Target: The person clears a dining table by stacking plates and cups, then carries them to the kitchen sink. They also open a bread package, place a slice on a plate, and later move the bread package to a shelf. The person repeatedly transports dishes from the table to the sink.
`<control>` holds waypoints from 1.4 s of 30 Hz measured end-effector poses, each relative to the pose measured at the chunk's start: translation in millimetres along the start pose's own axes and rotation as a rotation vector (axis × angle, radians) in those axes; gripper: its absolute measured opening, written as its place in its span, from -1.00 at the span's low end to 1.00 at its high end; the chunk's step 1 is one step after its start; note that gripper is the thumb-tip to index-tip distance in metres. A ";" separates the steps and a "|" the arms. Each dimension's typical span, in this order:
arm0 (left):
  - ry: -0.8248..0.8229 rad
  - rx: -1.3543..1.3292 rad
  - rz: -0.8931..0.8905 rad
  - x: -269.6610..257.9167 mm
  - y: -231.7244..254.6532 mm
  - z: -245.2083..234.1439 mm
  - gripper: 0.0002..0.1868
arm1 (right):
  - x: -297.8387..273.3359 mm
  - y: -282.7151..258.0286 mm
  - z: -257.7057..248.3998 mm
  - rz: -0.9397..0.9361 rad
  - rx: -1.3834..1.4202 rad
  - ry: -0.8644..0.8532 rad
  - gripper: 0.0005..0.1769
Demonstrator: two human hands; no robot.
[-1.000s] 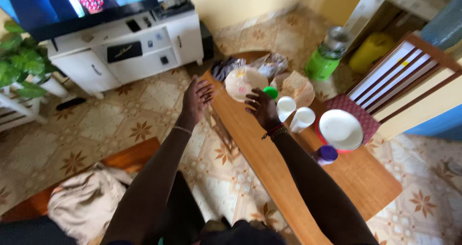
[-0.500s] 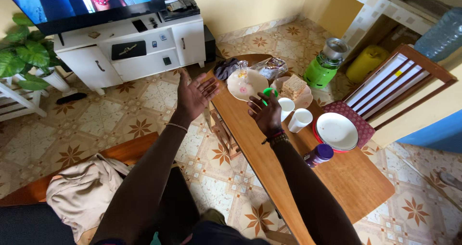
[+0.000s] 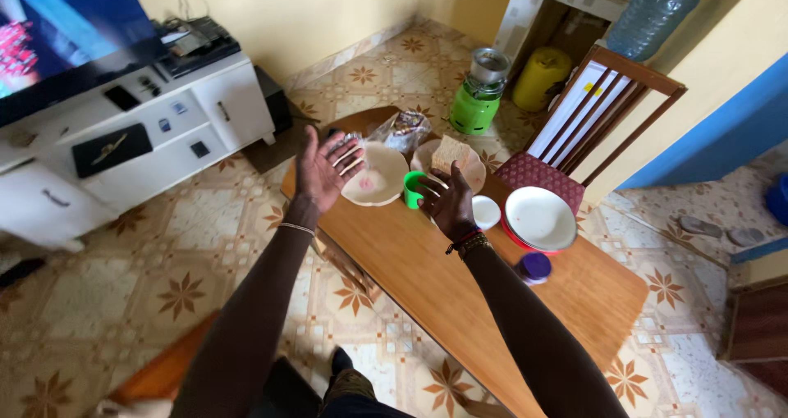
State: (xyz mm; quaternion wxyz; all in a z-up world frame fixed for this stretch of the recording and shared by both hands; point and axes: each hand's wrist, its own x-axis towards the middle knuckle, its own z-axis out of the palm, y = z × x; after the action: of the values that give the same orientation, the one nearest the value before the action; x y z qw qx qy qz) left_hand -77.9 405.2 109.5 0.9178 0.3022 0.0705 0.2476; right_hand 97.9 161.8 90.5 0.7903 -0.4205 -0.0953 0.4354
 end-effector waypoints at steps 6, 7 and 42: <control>-0.006 0.080 -0.073 59.3 30.8 -31.6 0.02 | 66.5 19.0 32.2 -0.009 -0.043 0.073 -0.03; -0.006 0.105 -0.074 66.6 41.4 -36.6 0.01 | 77.0 22.0 38.4 -0.004 -0.059 0.078 -0.02; -0.176 0.646 -0.501 330.8 182.8 -149.8 -0.47 | 353.4 117.8 -79.4 -0.321 0.100 0.671 -0.63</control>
State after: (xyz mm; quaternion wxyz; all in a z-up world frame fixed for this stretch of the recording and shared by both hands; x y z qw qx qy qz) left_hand 91.9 774.5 103.1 0.8103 0.5679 0.1371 -0.0451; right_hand 280.3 418.6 -123.6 0.8553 -0.4802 0.1257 0.1484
